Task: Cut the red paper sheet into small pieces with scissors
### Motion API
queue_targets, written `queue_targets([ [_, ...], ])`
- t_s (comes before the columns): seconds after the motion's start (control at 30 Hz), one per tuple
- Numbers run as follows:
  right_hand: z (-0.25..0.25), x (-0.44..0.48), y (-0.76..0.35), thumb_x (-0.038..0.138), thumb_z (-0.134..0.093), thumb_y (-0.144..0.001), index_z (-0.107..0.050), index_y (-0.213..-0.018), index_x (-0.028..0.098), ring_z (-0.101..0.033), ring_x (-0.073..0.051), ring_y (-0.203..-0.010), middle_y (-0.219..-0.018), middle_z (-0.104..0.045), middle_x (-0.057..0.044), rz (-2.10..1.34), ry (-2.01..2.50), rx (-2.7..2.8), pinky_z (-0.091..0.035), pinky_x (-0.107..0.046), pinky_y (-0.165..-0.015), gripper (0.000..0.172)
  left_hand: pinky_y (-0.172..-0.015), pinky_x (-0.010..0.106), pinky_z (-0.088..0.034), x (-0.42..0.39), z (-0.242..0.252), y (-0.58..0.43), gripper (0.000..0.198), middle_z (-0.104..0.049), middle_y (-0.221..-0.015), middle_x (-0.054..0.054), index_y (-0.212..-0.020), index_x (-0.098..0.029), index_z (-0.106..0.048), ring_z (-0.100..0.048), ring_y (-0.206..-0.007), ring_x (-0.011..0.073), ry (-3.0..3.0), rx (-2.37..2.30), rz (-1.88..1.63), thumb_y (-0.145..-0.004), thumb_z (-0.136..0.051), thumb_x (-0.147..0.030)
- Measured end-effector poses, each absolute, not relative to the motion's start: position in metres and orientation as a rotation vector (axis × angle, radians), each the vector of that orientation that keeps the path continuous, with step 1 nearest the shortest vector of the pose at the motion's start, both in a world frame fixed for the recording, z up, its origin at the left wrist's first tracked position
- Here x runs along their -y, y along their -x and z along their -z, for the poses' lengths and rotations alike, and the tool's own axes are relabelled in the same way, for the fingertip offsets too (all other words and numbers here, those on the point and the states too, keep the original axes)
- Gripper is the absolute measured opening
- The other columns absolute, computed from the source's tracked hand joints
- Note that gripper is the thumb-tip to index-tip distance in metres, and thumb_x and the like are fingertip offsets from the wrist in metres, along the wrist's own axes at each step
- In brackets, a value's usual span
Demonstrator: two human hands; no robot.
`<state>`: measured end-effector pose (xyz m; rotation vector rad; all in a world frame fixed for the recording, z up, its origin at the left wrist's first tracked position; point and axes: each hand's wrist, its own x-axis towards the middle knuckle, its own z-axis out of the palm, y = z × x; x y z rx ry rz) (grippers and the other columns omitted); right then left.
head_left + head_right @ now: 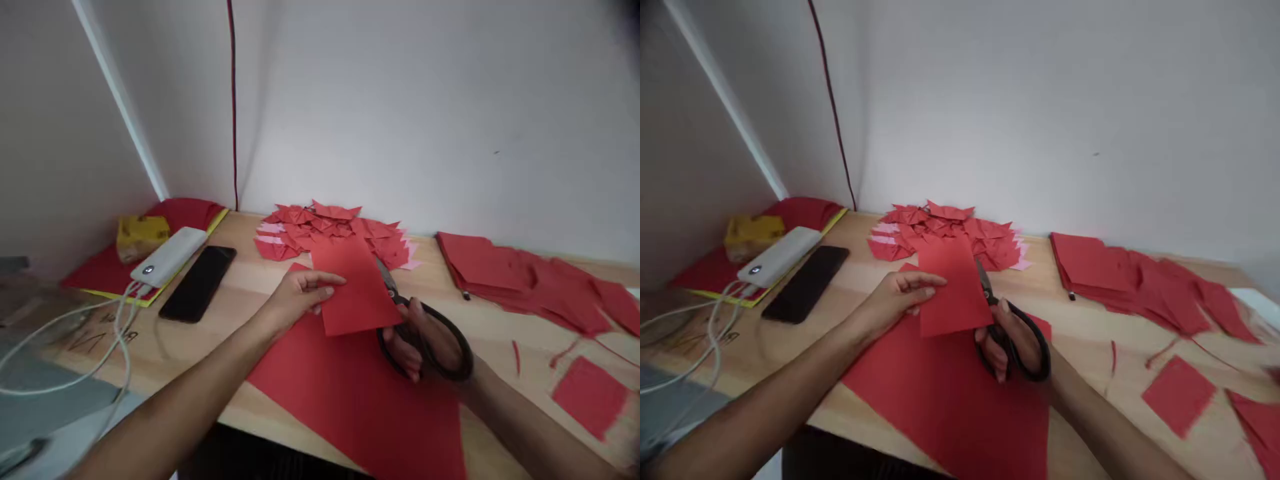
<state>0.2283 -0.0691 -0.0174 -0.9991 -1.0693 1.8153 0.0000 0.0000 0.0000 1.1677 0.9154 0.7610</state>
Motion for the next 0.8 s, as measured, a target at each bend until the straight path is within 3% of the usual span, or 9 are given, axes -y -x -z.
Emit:
queue_targets([
  [0.6,0.0151,0.0727,-0.2229,0.082,-0.048,-0.074,-0.063,-0.067,0.014,-0.039,-0.007,-0.027,-0.036,-0.040,0.007,-1.758,1.081,1.024,-0.037,-0.018,-0.030,0.070,-0.050,0.020,-0.031,-0.0015,0.0026,0.0005,0.029,-0.056,-0.063,-0.001,-0.103,-0.015,-0.075,-0.041,-0.052,0.0052,-1.228,-0.897,-0.772,-0.076,-0.072,-0.026],
  [0.8,0.0154,0.0739,-0.2225,0.078,-0.045,-0.080,-0.063,-0.069,0.015,-0.035,-0.006,-0.027,-0.037,-0.038,0.007,-1.751,1.024,1.037,-0.036,-0.017,-0.029,0.067,-0.050,0.020,-0.031,-0.0027,0.0040,0.0009,0.027,-0.057,-0.063,-0.002,-0.101,-0.016,-0.075,-0.041,-0.051,0.0049,-1.231,-0.887,-0.769,-0.076,-0.072,-0.025],
])
